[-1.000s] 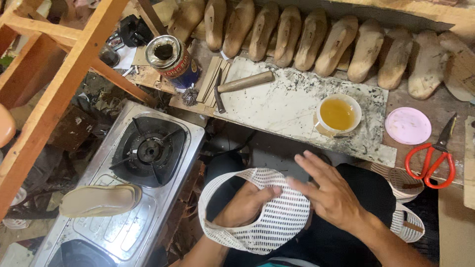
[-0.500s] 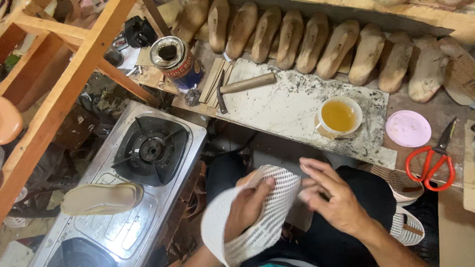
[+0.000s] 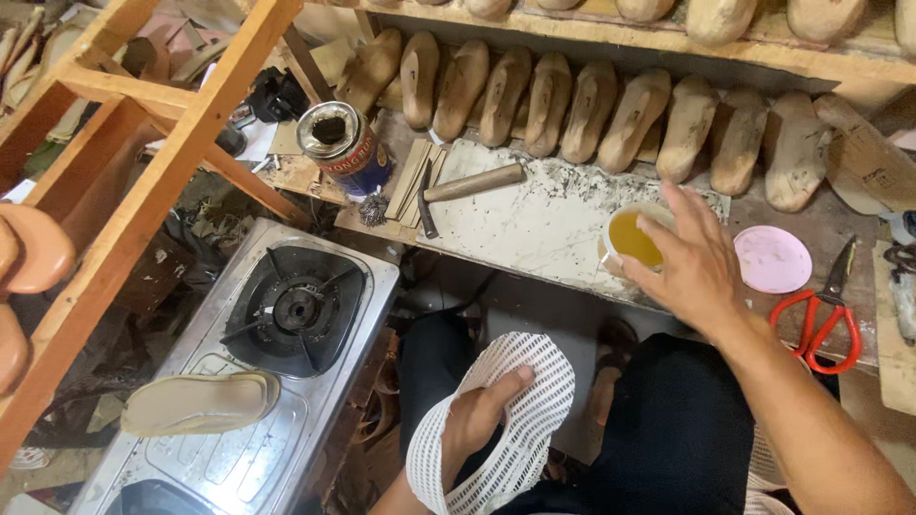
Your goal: The person sits on the floor of a shoe workshop and glues a white mesh shoe upper, dipping fingers into a cup of glue and pressing the mesh fabric around a shoe last. They repeatedly apply glue and smooth the mesh, then set the finished upper with a stack of completed uppers.
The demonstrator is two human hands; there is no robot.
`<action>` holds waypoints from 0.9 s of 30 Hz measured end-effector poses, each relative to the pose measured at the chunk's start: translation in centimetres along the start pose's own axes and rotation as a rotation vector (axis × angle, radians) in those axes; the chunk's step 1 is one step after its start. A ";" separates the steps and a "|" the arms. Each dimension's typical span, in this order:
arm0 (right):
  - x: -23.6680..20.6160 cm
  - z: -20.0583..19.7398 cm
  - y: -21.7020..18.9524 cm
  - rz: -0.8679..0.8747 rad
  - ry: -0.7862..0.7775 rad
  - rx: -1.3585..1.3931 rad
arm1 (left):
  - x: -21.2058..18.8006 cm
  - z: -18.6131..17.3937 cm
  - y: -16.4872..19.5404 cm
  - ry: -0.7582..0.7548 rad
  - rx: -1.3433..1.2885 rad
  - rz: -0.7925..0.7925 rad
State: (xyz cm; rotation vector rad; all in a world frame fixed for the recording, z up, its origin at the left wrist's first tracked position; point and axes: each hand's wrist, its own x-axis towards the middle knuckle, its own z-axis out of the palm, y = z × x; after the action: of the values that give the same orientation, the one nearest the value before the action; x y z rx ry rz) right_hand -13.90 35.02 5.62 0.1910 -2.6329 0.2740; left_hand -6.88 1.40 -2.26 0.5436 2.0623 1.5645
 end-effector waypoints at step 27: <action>-6.1 -2.6 -8.8 -0.320 -0.124 0.606 | 1.7 -0.5 5.8 -0.375 -0.844 -0.232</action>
State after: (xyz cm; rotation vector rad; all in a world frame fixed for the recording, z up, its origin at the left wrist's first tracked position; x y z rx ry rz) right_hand -5.75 27.56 6.35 0.8389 -2.5061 0.9643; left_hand -8.48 3.54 3.22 0.2328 1.0072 1.8217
